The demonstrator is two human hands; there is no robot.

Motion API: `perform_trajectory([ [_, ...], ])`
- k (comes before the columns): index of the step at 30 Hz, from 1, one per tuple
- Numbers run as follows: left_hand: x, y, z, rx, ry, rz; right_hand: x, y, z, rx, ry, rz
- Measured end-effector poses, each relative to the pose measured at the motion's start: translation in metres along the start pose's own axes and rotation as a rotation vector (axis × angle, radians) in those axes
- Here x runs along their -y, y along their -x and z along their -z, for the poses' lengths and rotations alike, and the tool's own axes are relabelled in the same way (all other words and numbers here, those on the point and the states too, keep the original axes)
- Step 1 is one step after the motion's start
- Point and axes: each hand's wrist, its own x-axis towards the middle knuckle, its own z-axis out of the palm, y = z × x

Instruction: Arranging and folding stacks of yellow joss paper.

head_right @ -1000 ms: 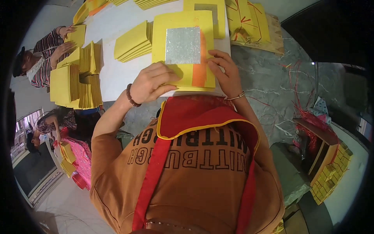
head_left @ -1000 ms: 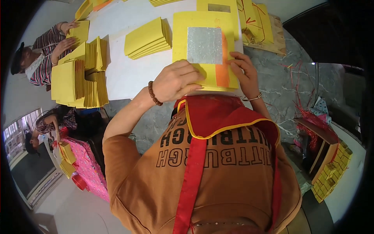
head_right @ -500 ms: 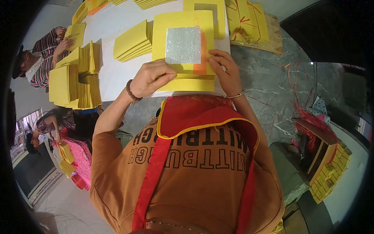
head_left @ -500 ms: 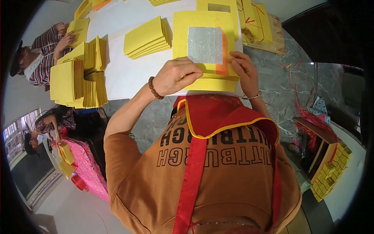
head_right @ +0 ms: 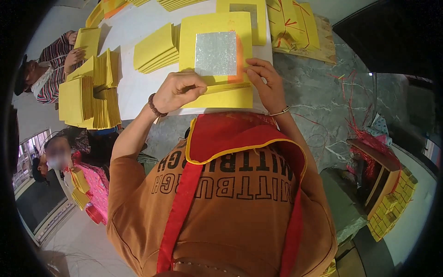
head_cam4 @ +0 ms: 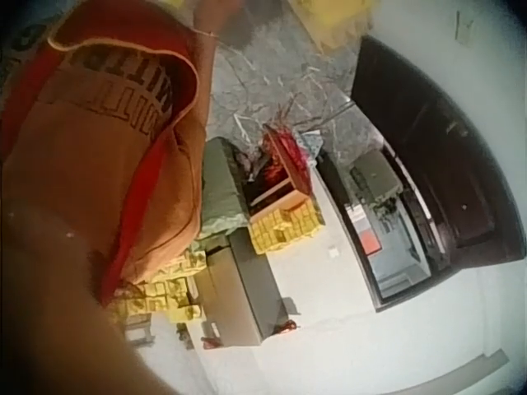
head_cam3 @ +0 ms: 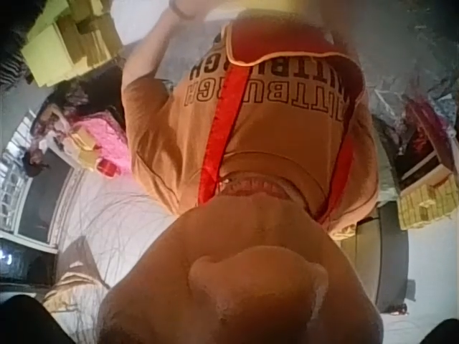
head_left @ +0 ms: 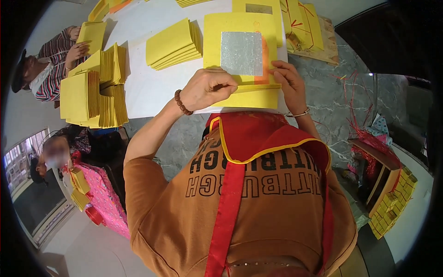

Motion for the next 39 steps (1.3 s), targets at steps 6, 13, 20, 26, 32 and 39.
perform_trajectory([
  [6,-0.001,-0.001,0.002,0.030,0.026,0.039,0.001,0.000,-0.001,-0.002,-0.050,-0.028],
  [13,0.004,-0.001,0.003,0.028,0.058,0.007,0.005,-0.001,0.001,0.023,-0.034,-0.053],
  [20,0.009,0.000,0.004,0.023,0.231,0.231,0.008,0.002,0.008,0.175,0.166,0.138],
  [26,0.001,0.005,0.027,0.131,0.095,-0.022,-0.001,0.001,0.002,0.083,0.122,0.123],
  [32,0.027,0.006,0.025,-0.044,-0.535,-0.208,0.001,0.000,0.000,0.052,-0.061,-0.040],
  [39,0.002,0.021,0.017,-0.168,-0.768,-0.345,0.027,-0.001,0.010,0.081,0.479,0.469],
])
